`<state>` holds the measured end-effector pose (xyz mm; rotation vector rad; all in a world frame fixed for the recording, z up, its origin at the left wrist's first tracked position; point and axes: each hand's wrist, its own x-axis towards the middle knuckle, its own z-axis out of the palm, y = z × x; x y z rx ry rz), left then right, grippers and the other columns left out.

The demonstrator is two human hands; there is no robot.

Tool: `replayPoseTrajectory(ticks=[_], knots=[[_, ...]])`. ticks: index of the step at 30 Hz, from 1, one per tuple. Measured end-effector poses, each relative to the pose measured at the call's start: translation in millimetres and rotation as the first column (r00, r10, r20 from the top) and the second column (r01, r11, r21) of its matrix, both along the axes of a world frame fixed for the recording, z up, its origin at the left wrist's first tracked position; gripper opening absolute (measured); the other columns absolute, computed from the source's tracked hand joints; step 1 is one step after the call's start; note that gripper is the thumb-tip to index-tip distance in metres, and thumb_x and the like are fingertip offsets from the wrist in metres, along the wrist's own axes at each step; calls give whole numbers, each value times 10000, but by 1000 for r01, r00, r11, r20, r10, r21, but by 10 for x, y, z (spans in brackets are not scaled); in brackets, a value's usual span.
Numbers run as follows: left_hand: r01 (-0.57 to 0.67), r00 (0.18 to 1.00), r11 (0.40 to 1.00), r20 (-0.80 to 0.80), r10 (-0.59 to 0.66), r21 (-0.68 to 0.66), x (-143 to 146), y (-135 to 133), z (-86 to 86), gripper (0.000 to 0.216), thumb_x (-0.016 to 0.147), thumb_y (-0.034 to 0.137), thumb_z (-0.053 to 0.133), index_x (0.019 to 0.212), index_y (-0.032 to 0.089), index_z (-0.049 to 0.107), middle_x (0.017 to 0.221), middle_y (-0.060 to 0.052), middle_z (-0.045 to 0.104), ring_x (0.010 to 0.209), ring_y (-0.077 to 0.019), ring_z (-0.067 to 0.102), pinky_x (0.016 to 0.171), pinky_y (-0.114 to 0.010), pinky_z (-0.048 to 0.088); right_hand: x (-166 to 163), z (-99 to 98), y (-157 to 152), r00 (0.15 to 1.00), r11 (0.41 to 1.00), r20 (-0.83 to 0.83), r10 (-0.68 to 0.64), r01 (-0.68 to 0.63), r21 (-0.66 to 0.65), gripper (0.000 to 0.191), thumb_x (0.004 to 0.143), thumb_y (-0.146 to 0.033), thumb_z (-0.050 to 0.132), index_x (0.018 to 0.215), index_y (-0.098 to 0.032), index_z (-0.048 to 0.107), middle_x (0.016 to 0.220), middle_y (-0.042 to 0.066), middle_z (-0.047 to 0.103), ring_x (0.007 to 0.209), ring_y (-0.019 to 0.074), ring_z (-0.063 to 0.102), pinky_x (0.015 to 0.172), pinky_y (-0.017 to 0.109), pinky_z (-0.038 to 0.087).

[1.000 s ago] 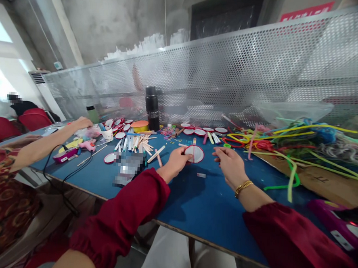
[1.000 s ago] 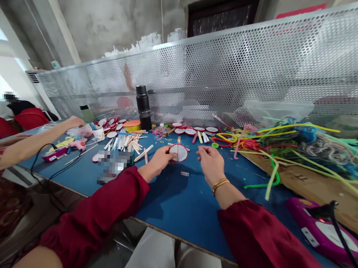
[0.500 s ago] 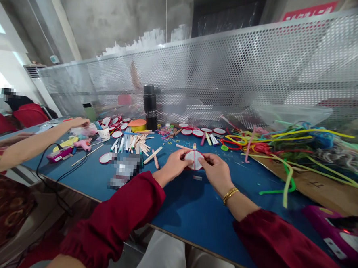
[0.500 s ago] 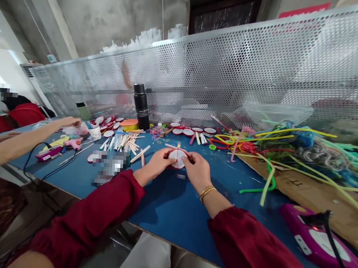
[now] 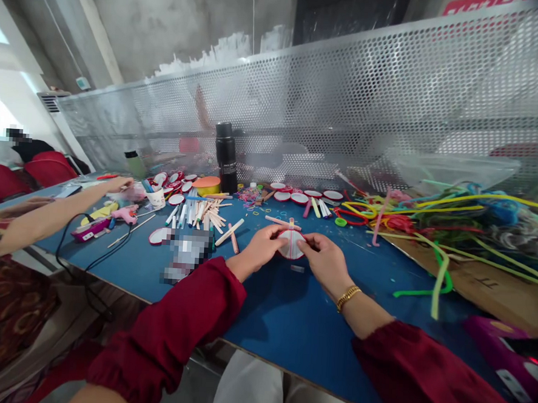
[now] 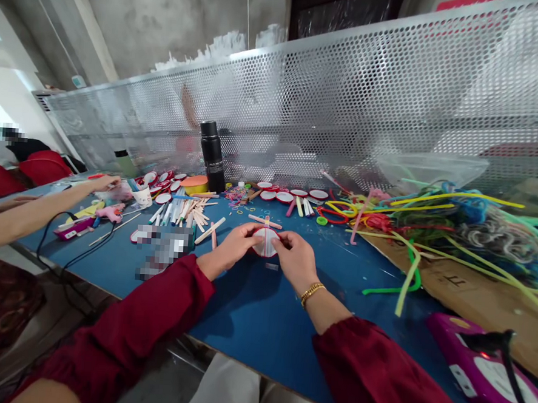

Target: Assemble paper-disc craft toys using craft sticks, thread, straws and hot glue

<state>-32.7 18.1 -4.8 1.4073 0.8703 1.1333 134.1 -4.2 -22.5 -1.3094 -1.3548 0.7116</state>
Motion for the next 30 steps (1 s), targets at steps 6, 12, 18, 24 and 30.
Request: replayPoseTrajectory(ticks=[6, 12, 18, 24, 30], knots=[[-1, 999, 996, 33, 4, -93, 30, 26, -35, 265, 741, 197, 721, 996, 167, 787, 984, -63, 758, 807, -167, 618, 833, -308, 507, 50, 0, 27, 998, 997, -24, 61, -62, -49, 304, 727, -508, 722, 828, -222, 705, 763, 30, 718, 734, 209, 653, 726, 343, 511], [7, 997, 993, 78, 2, -116, 61, 74, -149, 245, 737, 211, 743, 970, 146, 782, 947, -62, 756, 788, -168, 625, 788, -296, 509, 97, -35, 46, 997, 999, 58, 42, -41, -30, 291, 749, -505, 708, 843, -230, 720, 779, 31, 735, 731, 209, 654, 692, 334, 496], [-27, 998, 997, -53, 23, -77, 68, 49, -126, 287, 790, 147, 643, 1046, 123, 770, 982, -78, 762, 794, -170, 633, 800, -303, 523, 97, -28, 58, 996, 999, 86, 26, -22, -46, 305, 746, -511, 693, 839, -222, 726, 780, 38, 746, 736, 213, 665, 684, 329, 496], [-61, 988, 998, -144, 61, 1, 32, 74, -71, 269, 768, 80, 666, 1011, 127, 771, 1001, -82, 766, 842, -177, 650, 841, -298, 531, 89, 56, 21, 994, 1000, 107, 21, -22, 1, 267, 740, -478, 696, 829, -228, 716, 775, 36, 742, 727, 213, 674, 695, 331, 510], [-73, 987, 995, -147, 63, -65, 22, 105, -52, 220, 782, 81, 685, 990, 101, 754, 894, -68, 743, 724, -144, 616, 764, -285, 528, 60, 13, 45, 992, 993, 59, 114, -115, 9, 320, 745, -482, 696, 913, -211, 718, 857, 50, 762, 773, 212, 679, 738, 334, 533]])
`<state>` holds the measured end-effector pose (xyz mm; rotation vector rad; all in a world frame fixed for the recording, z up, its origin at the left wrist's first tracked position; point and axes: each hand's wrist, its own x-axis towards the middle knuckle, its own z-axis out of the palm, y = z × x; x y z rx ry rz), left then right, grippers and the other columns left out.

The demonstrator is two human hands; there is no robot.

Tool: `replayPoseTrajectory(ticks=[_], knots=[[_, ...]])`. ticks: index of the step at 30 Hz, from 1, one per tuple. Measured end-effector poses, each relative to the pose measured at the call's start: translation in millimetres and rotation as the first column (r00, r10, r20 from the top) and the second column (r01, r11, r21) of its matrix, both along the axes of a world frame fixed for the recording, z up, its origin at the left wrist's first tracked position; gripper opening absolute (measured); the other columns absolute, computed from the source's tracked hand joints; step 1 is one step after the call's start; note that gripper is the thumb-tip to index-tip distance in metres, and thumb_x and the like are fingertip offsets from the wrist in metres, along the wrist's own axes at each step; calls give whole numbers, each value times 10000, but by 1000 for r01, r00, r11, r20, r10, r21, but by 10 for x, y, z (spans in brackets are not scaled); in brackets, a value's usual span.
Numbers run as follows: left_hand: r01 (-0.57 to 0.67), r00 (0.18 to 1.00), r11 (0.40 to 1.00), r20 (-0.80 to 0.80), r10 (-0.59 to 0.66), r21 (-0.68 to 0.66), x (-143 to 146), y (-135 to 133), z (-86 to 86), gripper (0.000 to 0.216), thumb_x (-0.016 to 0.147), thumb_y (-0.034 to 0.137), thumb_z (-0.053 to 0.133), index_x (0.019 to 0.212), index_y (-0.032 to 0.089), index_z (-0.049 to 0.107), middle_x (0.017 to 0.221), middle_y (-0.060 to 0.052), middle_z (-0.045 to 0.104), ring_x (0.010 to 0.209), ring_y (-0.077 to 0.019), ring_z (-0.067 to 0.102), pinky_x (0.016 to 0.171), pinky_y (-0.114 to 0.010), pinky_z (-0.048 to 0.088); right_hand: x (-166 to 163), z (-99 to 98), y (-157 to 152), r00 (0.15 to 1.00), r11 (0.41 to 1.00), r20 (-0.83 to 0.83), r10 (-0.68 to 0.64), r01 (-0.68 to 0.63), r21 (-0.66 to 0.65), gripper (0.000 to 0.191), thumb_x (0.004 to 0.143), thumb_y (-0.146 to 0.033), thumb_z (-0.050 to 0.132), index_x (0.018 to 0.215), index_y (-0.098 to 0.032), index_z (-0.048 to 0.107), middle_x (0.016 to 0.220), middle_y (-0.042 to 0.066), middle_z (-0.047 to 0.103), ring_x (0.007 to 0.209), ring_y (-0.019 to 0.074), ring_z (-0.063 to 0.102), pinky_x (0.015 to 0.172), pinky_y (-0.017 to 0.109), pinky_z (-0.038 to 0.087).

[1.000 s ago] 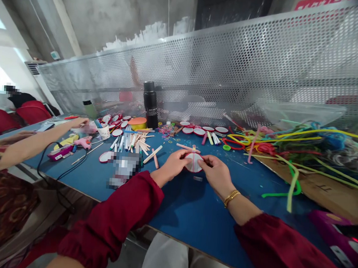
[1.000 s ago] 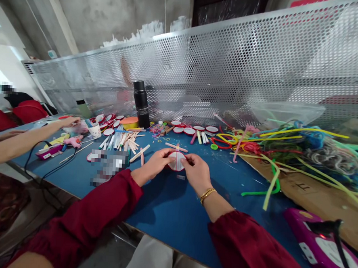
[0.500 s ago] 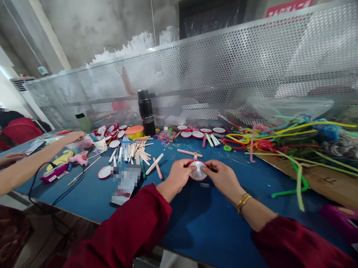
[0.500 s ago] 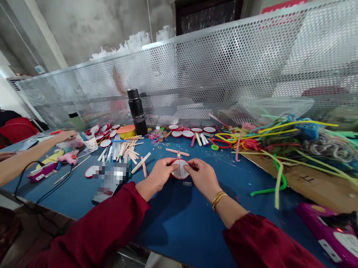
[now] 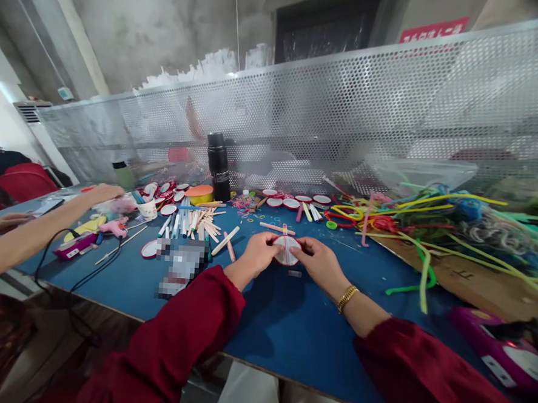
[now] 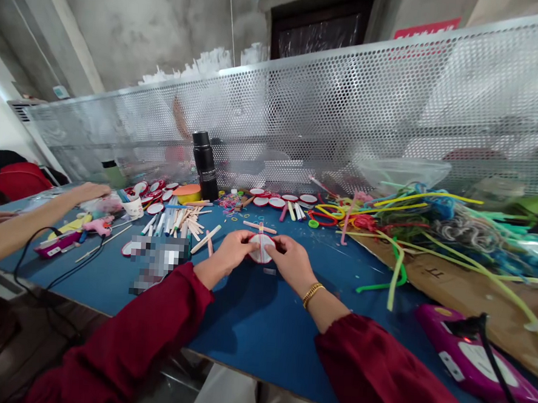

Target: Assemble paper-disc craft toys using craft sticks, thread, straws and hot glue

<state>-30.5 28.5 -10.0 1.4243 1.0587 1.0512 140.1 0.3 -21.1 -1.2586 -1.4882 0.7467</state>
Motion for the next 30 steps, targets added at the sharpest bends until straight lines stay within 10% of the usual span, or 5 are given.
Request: replayPoseTrajectory(ticks=[8, 30], knots=[[85, 978, 990, 198, -62, -109, 30, -110, 56, 230, 748, 48, 710, 966, 117, 688, 900, -50, 717, 757, -149, 650, 815, -331, 572, -35, -8, -8, 993, 997, -88, -83, 82, -16, 283, 736, -450, 675, 874, -204, 696, 798, 35, 719, 723, 187, 622, 671, 301, 502], [51, 997, 995, 56, -47, -85, 71, -81, -22, 221, 716, 62, 733, 904, 142, 649, 819, -16, 677, 680, -133, 620, 738, -297, 557, -40, 24, -6, 993, 994, -42, -106, 105, -37, 282, 707, -433, 662, 852, -196, 714, 776, 40, 724, 717, 198, 620, 656, 300, 489]])
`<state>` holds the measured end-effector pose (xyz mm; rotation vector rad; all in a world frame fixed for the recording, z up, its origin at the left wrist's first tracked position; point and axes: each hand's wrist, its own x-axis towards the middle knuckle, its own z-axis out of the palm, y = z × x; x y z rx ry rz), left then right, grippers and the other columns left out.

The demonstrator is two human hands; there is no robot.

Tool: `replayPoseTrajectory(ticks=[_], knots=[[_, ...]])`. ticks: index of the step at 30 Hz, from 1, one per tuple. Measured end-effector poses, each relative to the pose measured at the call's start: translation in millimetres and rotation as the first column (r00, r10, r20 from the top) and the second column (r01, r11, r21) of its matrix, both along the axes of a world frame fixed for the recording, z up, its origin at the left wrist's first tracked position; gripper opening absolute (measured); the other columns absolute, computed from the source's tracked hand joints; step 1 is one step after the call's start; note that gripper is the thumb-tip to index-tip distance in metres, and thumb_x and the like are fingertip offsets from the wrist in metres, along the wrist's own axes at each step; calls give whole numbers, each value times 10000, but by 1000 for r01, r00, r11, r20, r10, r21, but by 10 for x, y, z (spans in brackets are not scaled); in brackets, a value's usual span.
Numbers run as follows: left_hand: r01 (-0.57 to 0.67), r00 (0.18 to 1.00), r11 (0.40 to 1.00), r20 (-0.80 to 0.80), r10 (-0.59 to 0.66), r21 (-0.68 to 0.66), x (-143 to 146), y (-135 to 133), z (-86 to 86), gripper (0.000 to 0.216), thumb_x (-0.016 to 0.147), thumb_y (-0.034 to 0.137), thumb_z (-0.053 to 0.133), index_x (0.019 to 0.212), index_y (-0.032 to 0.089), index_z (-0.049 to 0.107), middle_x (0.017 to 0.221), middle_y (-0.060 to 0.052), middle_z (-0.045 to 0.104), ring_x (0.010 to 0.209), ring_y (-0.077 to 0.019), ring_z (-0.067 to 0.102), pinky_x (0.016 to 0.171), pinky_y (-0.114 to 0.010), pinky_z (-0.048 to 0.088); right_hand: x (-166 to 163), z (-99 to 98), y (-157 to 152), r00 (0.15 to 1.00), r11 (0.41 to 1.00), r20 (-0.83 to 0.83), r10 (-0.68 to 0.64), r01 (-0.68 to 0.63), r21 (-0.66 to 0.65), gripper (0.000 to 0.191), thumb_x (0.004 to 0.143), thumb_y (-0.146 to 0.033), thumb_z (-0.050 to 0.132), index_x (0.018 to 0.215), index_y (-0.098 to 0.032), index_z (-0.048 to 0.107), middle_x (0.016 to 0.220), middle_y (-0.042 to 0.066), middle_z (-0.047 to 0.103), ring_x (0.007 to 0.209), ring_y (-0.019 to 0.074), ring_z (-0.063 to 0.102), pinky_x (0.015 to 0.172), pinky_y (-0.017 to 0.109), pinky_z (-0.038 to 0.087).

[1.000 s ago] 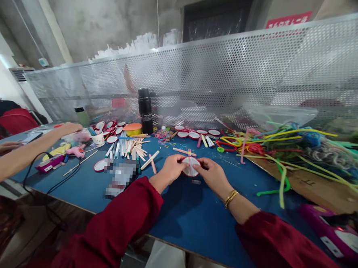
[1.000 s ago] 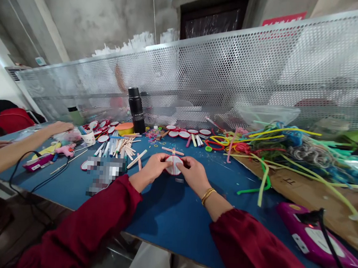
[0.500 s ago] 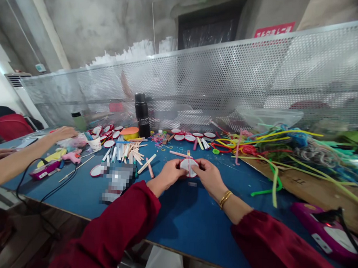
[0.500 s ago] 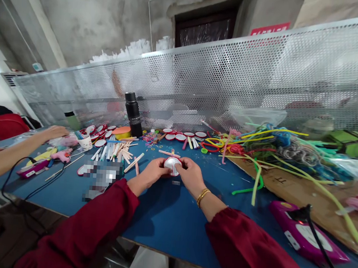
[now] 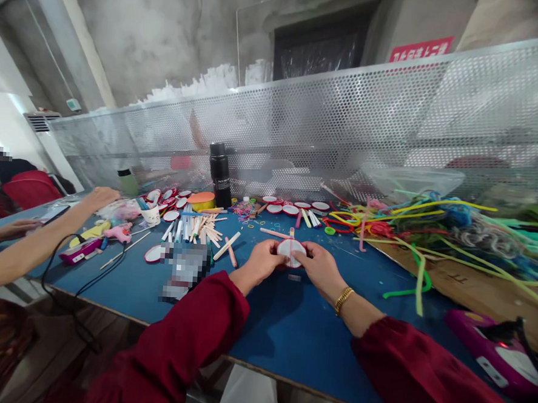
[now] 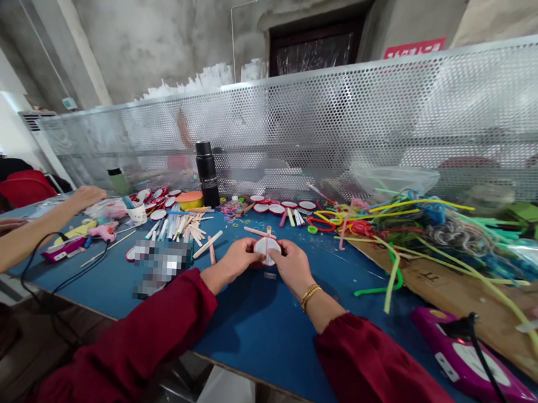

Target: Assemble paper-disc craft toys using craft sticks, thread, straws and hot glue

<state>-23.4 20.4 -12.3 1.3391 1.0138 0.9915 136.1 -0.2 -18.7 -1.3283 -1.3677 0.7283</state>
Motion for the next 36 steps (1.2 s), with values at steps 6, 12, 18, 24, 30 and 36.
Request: replayPoseTrajectory(ticks=[6, 12, 18, 24, 30, 36], knots=[[7, 998, 996, -56, -3, 86, -18, 40, -46, 173, 819, 129, 677, 992, 141, 678, 954, -61, 731, 754, -148, 645, 761, -291, 567, 27, -6, 18, 1000, 1000, 28, 8, -8, 6, 315, 713, -456, 684, 894, -202, 731, 809, 41, 727, 730, 202, 615, 652, 305, 485], [-18, 988, 987, -149, 42, 161, -6, 71, -41, 195, 813, 121, 686, 1007, 132, 693, 949, -66, 728, 743, -151, 624, 760, -306, 560, 27, -28, 55, 998, 999, -60, 27, -29, -32, 334, 701, -470, 682, 900, -205, 722, 803, 44, 730, 716, 208, 623, 666, 322, 500], [-11, 981, 985, -190, 44, 173, -5, 50, -48, 207, 822, 152, 689, 1027, 139, 713, 970, -73, 743, 781, -168, 646, 816, -325, 563, 13, 38, 22, 1000, 998, 11, -23, 23, -51, 356, 694, -451, 668, 915, -182, 742, 806, 46, 749, 719, 206, 626, 674, 316, 485], [38, 959, 973, -281, 28, 228, -26, 54, -66, 242, 862, 228, 658, 1084, 157, 723, 946, -72, 751, 842, -193, 668, 876, -338, 558, 24, 58, 11, 999, 998, 22, -43, 44, -55, 307, 690, -432, 686, 888, -203, 733, 780, 50, 755, 690, 214, 654, 647, 317, 482], [18, 962, 967, -269, 53, 255, -23, 66, -66, 246, 886, 219, 612, 1102, 178, 722, 975, -71, 755, 884, -202, 675, 902, -348, 554, 32, 34, 34, 998, 996, -64, -30, 24, -86, 305, 662, -378, 701, 918, -212, 703, 833, 67, 765, 714, 227, 682, 650, 331, 511], [54, 971, 970, -241, 5, 238, -17, 73, -101, 271, 872, 241, 645, 1125, 173, 714, 976, -74, 752, 837, -196, 675, 871, -352, 558, 75, 3, 76, 998, 998, 20, -59, 59, -23, 263, 681, -369, 689, 876, -198, 728, 822, 63, 774, 699, 208, 672, 643, 315, 489]])
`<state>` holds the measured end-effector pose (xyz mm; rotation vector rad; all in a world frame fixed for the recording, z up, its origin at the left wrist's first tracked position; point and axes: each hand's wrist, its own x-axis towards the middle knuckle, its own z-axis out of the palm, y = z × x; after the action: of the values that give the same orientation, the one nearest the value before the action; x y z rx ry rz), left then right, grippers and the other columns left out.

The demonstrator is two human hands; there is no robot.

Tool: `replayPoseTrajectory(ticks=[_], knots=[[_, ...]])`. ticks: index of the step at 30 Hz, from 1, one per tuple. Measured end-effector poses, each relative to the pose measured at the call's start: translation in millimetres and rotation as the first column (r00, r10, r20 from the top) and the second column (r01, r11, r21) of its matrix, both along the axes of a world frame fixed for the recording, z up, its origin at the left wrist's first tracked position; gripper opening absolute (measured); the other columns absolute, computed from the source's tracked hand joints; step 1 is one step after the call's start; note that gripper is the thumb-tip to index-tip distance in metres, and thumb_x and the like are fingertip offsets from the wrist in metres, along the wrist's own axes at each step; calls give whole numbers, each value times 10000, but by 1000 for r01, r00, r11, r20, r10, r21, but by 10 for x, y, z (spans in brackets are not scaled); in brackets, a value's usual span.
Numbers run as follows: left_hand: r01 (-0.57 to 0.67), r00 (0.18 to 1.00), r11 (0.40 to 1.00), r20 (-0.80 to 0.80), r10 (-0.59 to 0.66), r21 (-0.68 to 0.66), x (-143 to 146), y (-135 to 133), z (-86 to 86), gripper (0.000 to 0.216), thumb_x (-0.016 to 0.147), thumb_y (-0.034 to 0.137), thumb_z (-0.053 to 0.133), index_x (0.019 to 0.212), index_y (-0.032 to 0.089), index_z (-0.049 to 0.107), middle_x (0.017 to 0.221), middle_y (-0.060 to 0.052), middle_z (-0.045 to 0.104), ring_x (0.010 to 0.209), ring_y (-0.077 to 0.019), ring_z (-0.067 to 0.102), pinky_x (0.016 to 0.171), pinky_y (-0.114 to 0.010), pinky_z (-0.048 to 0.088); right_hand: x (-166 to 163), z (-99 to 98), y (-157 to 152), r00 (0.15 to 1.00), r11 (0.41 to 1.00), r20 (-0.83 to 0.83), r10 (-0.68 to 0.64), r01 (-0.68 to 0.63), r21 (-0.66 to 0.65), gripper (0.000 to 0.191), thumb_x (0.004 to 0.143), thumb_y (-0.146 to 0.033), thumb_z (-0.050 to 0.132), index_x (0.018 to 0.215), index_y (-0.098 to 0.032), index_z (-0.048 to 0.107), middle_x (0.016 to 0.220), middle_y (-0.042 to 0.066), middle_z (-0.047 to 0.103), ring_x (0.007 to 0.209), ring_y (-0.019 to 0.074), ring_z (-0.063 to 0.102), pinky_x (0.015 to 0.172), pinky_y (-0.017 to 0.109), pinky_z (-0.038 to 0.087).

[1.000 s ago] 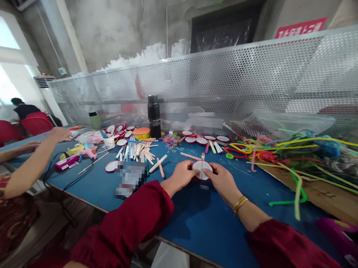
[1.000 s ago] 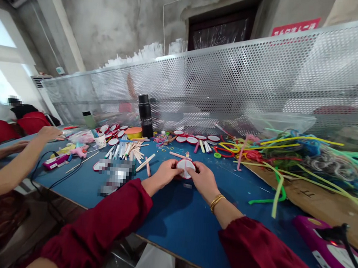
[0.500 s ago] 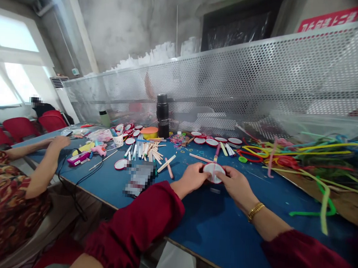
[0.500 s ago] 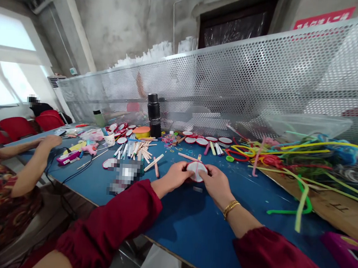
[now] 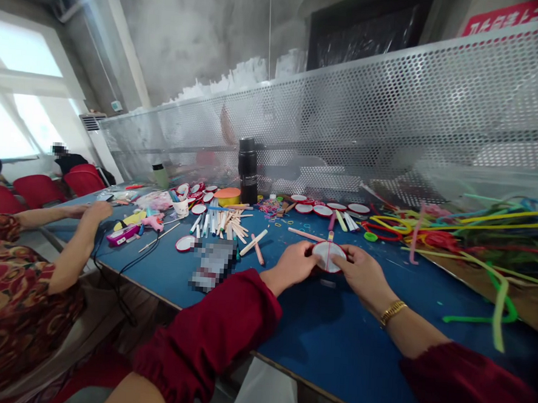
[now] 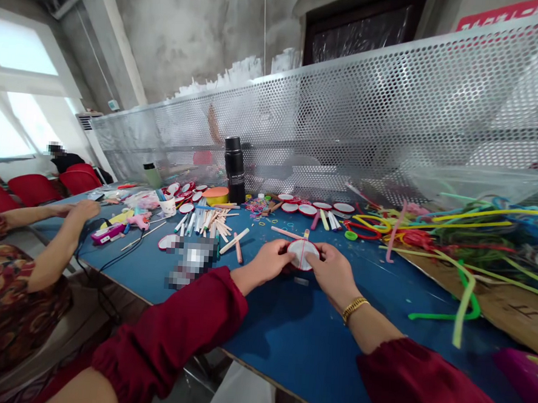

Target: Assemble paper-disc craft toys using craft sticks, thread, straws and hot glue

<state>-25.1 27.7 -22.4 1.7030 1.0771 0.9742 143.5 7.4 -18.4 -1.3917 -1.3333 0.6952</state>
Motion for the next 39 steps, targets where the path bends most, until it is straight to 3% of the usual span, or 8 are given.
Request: replayPoseTrajectory(ticks=[8, 19, 27, 39], knots=[[-63, 998, 998, -4, 63, -9, 5, 25, -20, 298, 823, 164, 631, 1108, 169, 717, 1015, -68, 750, 794, -168, 652, 833, -320, 563, -17, -8, -11, 999, 999, -23, 44, -44, -16, 276, 668, -399, 700, 869, -211, 711, 801, 55, 761, 716, 217, 670, 661, 324, 496], [-44, 998, 991, 28, 48, -130, 17, -86, 132, 214, 813, 126, 617, 1013, 127, 691, 956, -73, 726, 705, -141, 608, 704, -289, 561, -45, 19, -21, 995, 997, -62, 74, -73, 13, 240, 704, -438, 664, 786, -220, 722, 703, 15, 710, 645, 182, 600, 599, 292, 454], [-59, 998, 998, 9, 59, -27, 6, -2, 9, 185, 860, 228, 644, 1016, 157, 713, 932, -52, 736, 802, -167, 641, 817, -299, 545, -31, -28, -5, 998, 999, -41, 51, -52, -6, 266, 722, -453, 669, 829, -213, 717, 722, 16, 692, 660, 179, 576, 611, 293, 449], [-58, 997, 997, -57, 60, 46, -34, 18, 33, 215, 893, 315, 642, 988, 141, 725, 873, -48, 721, 757, -160, 612, 774, -290, 512, -53, -30, 6, 982, 991, -152, 116, -125, -55, 341, 688, -465, 717, 891, -191, 705, 773, 16, 702, 687, 167, 585, 637, 288, 464]])
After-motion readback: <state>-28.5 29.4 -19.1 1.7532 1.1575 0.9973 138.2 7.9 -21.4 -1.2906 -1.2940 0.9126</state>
